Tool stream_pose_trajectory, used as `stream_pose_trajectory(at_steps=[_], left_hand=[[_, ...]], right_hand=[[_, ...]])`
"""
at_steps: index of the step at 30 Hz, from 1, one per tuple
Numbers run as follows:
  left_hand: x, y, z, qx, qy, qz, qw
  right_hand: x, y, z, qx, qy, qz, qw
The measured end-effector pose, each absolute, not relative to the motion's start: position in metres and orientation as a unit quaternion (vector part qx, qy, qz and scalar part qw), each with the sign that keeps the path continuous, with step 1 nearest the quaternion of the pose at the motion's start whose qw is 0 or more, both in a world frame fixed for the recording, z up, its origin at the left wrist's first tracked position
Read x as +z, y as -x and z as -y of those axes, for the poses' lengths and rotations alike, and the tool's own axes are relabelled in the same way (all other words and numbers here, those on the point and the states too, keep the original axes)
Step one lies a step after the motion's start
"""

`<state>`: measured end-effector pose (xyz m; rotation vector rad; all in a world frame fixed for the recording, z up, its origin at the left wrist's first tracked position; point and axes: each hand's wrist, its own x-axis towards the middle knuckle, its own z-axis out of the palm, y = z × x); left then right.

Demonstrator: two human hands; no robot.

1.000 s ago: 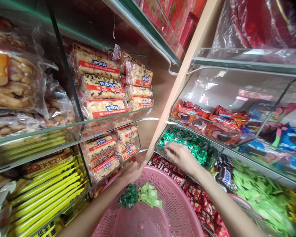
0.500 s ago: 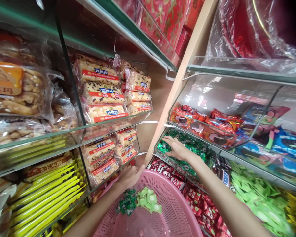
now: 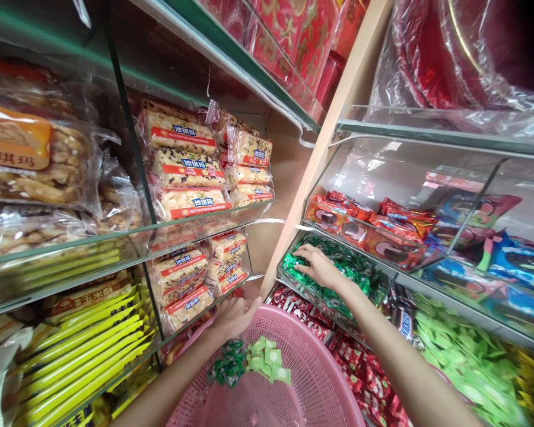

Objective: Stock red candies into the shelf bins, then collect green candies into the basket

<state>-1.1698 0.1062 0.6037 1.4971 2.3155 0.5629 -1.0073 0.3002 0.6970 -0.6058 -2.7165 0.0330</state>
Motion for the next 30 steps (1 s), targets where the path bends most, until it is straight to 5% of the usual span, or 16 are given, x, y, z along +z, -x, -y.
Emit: stream_pose_trajectory(at_steps=[11,24,30], left_hand=[[0.603,1.17,-0.108,0.198,-0.528,-0.809,0.167],[0.594,1.173,-0.114,0.2,-0.573,-0.783,0.137],[0.591,1.174,-0.114,0.202,-0.572,-0.783,0.137]], right_hand=[[0.694,1.005,-0.3,0.022,0.196,0.951,0.238],[0.706,1.002,-0.305,0.311,0.322,0.806,0.386],[0.71,0.997,-0.313,0.25,0.326,0.824,0.391]])
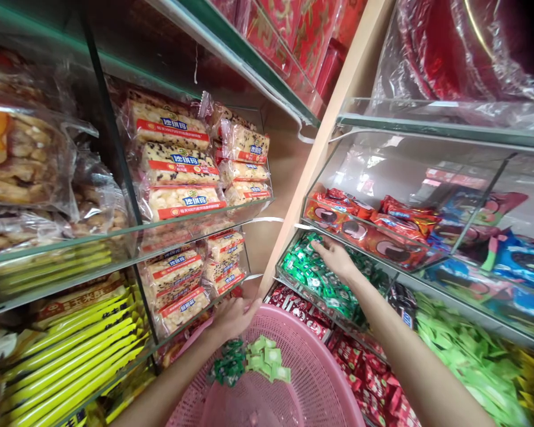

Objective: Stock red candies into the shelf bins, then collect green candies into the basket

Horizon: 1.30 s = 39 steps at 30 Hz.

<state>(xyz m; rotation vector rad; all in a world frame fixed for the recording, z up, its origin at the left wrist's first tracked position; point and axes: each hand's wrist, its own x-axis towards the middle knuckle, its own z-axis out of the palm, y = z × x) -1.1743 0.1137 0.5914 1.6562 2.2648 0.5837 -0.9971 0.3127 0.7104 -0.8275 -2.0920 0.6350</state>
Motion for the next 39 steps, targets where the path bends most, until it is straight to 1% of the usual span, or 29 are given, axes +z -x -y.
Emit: stream_pose_trajectory(at_steps=[2,5,7,10,14,23,34,39], left_hand=[[0.59,1.175,-0.114,0.201,-0.569,-0.786,0.137],[0.589,1.175,-0.115,0.203,-0.569,-0.785,0.138],[0.589,1.175,-0.115,0.205,-0.573,-0.782,0.136],[0.589,1.175,-0.115,0.204,-0.578,-0.779,0.133],[0.589,1.176,-0.114,0.206,-0.579,-0.778,0.131],[0.594,1.178,-0.111,0.216,-0.578,-0.776,0.134],[0.592,1.179,-0.112,0.225,-0.578,-0.774,0.128],[0.595,1.179,-0.11,0.222,-0.573,-0.777,0.135]], right_hand=[[0.712,0.994,-0.317,0.182,0.332,0.856,0.352],[0.713,0.992,-0.32,0.083,0.334,0.901,0.266],[0.714,0.993,-0.318,0.051,0.343,0.91,0.226],[0.714,0.998,-0.314,0.029,0.366,0.908,0.202],[0.708,1.003,-0.314,0.017,0.383,0.901,0.201],[0.695,1.004,-0.314,0.04,0.4,0.879,0.255],[0.698,1.007,-0.307,0.036,0.41,0.877,0.249],[0.705,1.007,-0.298,0.046,0.399,0.871,0.281]])
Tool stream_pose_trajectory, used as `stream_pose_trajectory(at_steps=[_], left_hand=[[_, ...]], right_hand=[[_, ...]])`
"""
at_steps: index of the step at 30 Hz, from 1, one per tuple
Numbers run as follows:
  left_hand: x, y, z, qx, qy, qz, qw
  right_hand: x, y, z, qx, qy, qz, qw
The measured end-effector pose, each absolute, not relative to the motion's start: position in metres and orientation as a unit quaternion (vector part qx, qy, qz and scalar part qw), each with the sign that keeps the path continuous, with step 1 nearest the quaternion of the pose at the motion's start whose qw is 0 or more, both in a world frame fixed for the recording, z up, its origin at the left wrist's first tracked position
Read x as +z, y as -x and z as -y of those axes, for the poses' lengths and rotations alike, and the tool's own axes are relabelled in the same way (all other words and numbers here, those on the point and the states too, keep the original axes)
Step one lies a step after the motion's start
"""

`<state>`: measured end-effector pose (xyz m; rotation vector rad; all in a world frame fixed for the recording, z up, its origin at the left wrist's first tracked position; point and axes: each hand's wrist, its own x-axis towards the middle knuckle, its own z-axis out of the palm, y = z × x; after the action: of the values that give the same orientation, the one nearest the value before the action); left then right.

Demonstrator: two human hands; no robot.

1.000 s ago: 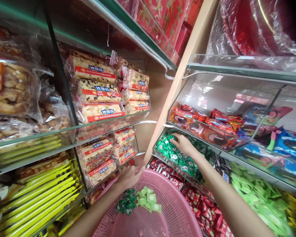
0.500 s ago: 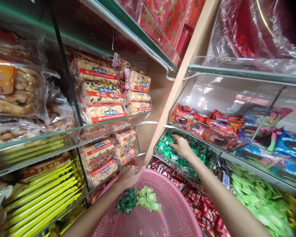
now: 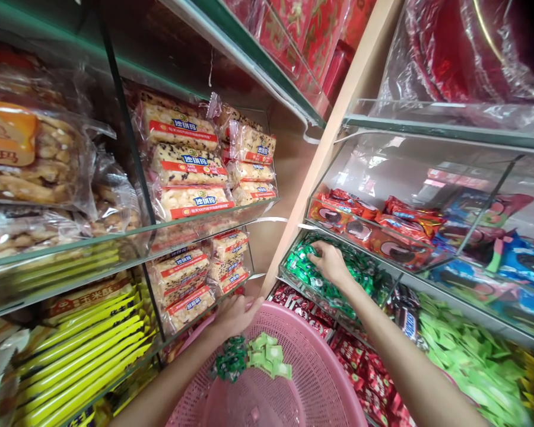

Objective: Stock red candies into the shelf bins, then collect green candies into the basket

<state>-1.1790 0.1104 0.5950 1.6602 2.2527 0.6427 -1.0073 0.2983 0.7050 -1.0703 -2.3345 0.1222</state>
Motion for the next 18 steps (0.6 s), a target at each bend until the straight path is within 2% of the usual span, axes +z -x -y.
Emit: stream_pose_trajectory(at_steps=[7,11,14,18], left_hand=[[0.598,1.178,-0.107,0.204,-0.572,-0.781,0.15],[0.599,1.181,-0.109,0.202,-0.579,-0.771,0.17],[0.6,1.185,-0.111,0.206,-0.578,-0.766,0.193],[0.6,1.188,-0.113,0.206,-0.587,-0.757,0.2]], right_hand=[[0.721,0.998,-0.272,0.048,0.354,0.862,0.361],[0.718,0.998,-0.228,0.054,0.267,0.89,0.366],[0.695,1.004,-0.188,0.097,0.177,0.926,0.318],[0.641,1.015,-0.152,0.14,0.108,0.969,0.172]])
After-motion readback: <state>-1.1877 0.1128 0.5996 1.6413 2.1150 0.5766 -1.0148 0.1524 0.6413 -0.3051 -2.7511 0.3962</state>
